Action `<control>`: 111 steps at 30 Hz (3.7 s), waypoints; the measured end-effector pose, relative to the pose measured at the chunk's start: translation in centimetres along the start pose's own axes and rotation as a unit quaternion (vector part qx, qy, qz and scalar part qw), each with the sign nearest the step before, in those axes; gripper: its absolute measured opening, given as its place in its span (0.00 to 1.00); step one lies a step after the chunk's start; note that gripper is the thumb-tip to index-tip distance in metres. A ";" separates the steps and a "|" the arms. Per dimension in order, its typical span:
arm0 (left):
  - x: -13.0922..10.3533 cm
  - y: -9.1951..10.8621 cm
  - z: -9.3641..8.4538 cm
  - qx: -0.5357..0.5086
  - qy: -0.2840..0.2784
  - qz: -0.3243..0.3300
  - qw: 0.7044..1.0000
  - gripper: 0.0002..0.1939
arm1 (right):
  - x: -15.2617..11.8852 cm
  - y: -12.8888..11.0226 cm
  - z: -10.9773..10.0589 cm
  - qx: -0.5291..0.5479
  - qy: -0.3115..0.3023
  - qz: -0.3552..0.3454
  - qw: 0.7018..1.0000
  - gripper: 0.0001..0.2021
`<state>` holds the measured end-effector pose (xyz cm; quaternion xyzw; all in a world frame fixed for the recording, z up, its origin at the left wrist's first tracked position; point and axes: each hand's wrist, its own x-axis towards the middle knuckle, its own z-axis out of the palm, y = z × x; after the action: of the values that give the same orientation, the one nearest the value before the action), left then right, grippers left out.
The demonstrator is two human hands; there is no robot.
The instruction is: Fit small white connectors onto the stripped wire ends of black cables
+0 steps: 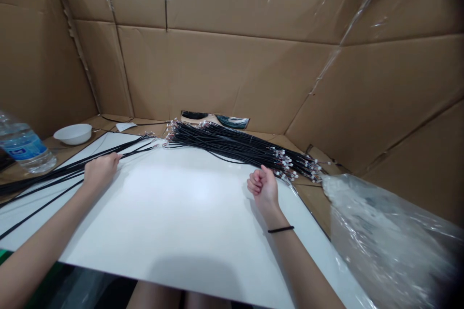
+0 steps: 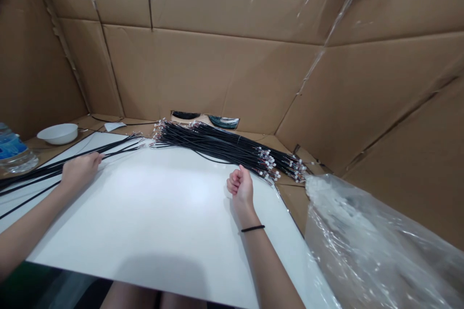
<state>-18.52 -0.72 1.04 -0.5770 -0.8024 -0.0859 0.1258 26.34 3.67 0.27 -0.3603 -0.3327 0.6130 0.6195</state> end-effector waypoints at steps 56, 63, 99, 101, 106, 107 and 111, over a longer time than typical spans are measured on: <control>-11.6 11.0 -2.7 -0.024 0.140 0.429 0.892 0.17 | 1.0 2.3 -1.5 -0.597 0.072 -0.171 0.780 0.20; -10.9 10.9 -2.6 -0.032 0.060 0.432 0.899 0.18 | 1.6 2.7 -1.8 -0.718 -0.007 -0.133 0.684 0.23; -9.1 19.4 -2.4 -0.602 -0.462 0.144 0.635 0.15 | 1.3 1.9 -0.4 -0.608 0.038 -0.178 0.772 0.17; -9.1 19.2 -2.5 -0.627 -0.473 0.105 0.611 0.14 | 0.7 1.7 0.2 -0.569 0.038 -0.184 0.801 0.15; -9.5 18.9 -2.9 -0.644 -0.482 0.053 0.592 0.10 | -1.5 2.1 1.9 -0.465 -0.009 -0.135 0.875 0.12; -9.5 18.8 -2.9 -0.643 -0.481 0.048 0.594 0.09 | -1.9 2.2 2.3 -0.446 -0.023 -0.117 0.887 0.12; -9.4 18.6 -2.5 -0.645 -0.473 0.037 0.599 0.09 | -3.6 2.4 3.7 -0.298 -0.064 -0.007 0.953 0.09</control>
<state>2.27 -4.01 0.49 -0.4967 -0.4636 -0.2921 -0.6731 21.77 0.23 0.22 -0.4858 -0.5416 0.5034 0.4661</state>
